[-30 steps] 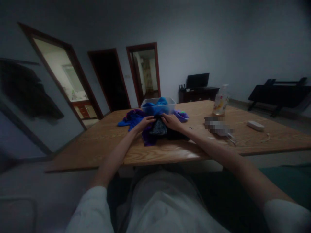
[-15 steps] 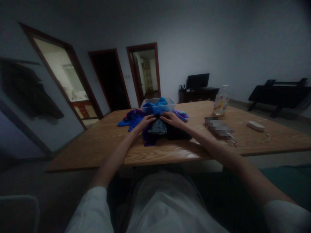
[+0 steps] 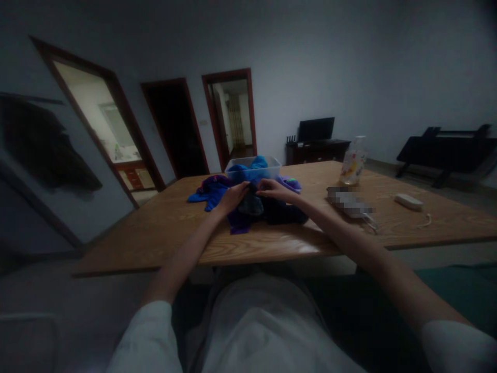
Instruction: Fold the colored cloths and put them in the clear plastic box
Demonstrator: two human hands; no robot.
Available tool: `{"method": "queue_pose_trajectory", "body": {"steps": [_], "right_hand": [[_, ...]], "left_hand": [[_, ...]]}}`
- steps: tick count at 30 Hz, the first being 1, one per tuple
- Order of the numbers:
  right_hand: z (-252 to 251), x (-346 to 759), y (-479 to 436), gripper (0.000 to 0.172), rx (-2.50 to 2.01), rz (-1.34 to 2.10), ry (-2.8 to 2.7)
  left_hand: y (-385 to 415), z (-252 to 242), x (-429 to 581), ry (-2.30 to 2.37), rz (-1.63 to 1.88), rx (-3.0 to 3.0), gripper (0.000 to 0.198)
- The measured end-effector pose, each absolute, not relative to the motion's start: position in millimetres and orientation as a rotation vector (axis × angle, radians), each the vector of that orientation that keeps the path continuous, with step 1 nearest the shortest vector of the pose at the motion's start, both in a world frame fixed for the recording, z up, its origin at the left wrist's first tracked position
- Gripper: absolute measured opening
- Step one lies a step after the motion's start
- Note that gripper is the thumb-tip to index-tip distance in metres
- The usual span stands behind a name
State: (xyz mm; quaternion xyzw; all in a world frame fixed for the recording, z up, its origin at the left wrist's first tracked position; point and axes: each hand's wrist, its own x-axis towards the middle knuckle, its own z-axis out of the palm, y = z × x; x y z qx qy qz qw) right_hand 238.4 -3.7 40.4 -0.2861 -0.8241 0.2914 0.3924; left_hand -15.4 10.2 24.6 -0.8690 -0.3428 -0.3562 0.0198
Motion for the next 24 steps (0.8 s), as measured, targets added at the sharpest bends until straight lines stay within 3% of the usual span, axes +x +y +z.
{"method": "queue_pose_trajectory", "body": {"steps": [5, 9, 24], "right_hand": [[37.7, 233.1, -4.6, 0.052, -0.664, 0.663, -2.127], [33.9, 232.9, -3.6, 0.047, -0.730, 0.512, -2.233], [27.4, 233.9, 1.7, 0.019, -0.629, 0.201, -2.157]], "left_hand": [[2.1, 30.3, -14.2, -1.118, -0.982, -2.592, 0.032], [-4.6, 33.4, -10.5, -1.138, -0.924, -2.553, 0.031], [-13.6, 38.1, -3.2, -0.945, -1.301, -2.736, 0.028]]}}
